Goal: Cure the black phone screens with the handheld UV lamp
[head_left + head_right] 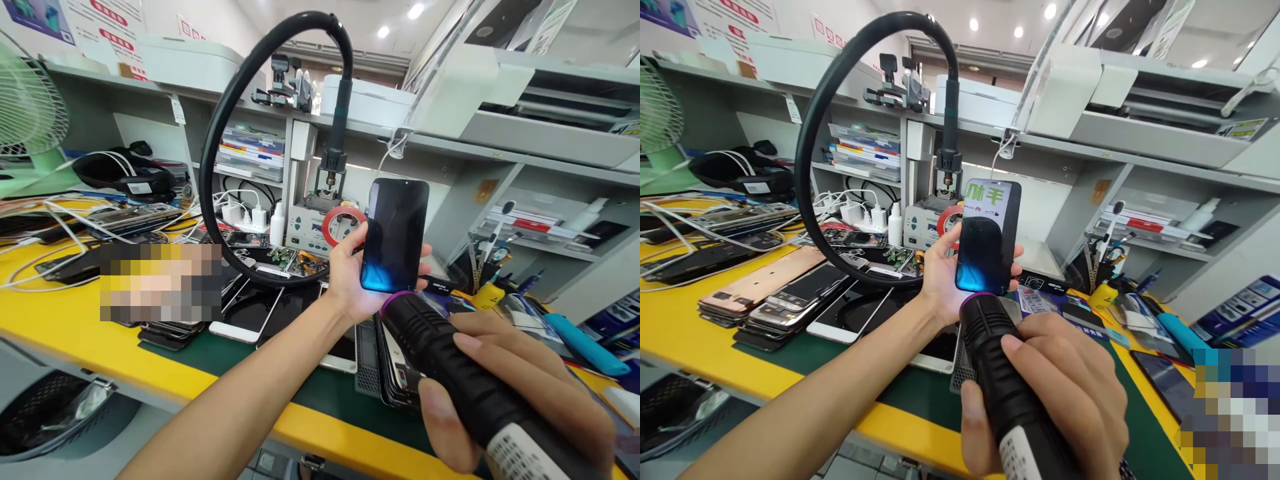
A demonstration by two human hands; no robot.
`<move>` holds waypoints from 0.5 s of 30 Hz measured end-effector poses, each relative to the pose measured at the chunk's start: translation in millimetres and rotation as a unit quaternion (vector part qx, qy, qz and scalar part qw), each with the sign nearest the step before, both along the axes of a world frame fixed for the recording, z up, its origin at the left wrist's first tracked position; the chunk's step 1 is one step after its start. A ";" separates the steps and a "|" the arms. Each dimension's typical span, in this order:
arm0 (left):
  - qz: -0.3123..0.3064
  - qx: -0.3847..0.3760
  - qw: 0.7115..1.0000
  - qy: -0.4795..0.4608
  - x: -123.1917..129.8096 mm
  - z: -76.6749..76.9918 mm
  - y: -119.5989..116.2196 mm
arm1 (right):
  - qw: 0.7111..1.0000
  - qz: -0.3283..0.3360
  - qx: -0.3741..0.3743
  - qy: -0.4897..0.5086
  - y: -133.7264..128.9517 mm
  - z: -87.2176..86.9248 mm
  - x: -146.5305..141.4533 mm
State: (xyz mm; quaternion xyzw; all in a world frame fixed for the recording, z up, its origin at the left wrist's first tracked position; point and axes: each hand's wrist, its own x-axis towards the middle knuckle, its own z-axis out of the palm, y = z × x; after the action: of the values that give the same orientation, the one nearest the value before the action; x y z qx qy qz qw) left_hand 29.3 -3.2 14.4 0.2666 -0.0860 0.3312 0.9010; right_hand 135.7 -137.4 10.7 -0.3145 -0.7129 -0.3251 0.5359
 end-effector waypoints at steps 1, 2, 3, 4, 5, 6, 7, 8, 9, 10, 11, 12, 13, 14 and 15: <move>-0.003 0.002 1.000 -0.003 -0.2 0.3 -1.0 | 1.000 -0.010 0.002 0.013 -1.8 -0.6 -2.9; -0.006 0.004 1.000 -0.006 -0.4 0.4 -1.9 | 0.999 -0.025 0.001 0.028 -3.7 -1.3 -5.6; -0.008 0.007 1.000 -0.009 -0.6 0.5 -2.7 | 0.999 -0.036 0.003 0.040 -6.0 -1.8 -7.6; -0.010 0.010 1.000 -0.012 -0.9 0.6 -3.4 | 0.998 -0.044 0.009 0.049 -8.6 -2.0 -8.7; -0.012 0.012 1.000 -0.014 -1.2 0.7 -3.9 | 0.996 -0.050 0.025 0.062 -11.8 -1.7 -8.9; -0.014 0.014 1.000 -0.016 -1.4 0.8 -4.5 | 0.995 -0.064 0.024 0.070 -15.4 -1.1 -8.2; -0.016 0.016 1.000 -0.018 -1.6 0.9 -4.9 | 0.995 -0.079 0.006 0.062 -19.3 -0.3 -6.8; -0.019 0.018 0.999 -0.019 -1.7 1.0 -5.4 | 0.994 -0.096 -0.008 0.053 -23.3 0.7 -5.1; -0.021 0.019 0.999 -0.019 -1.8 1.1 -6.0 | 0.990 -0.116 -0.077 0.011 -27.0 1.5 -3.6; -0.024 0.019 0.999 -0.019 -1.7 1.2 -6.5 | 0.988 -0.119 -0.096 -0.014 -30.0 1.9 -2.8; -0.025 0.019 0.999 -0.017 -1.6 1.3 -7.1 | 0.989 -0.109 -0.100 -0.028 -32.0 1.9 -3.0; -0.026 0.017 0.999 -0.015 -1.4 1.3 -7.8 | 0.989 -0.115 -0.086 0.013 -32.7 1.5 -4.3; -0.028 0.014 0.999 -0.013 -1.2 1.3 -8.4 | 0.989 -0.117 -0.047 0.076 -32.3 0.8 -6.4; -0.031 0.012 0.999 -0.011 -1.0 1.3 -9.1 | 0.987 -0.116 -0.029 0.107 -31.0 0.1 -9.1; -0.034 0.011 0.999 -0.009 -0.7 1.3 -9.8 | 0.986 -0.112 -0.015 0.123 -29.2 -0.6 -11.8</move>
State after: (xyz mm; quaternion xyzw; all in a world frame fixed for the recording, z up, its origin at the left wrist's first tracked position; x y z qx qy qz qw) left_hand 28.6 -13.0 15.6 0.2703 -0.1063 0.3013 0.9082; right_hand 124.0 -166.7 10.2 -0.4378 -0.6065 -0.3315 0.5750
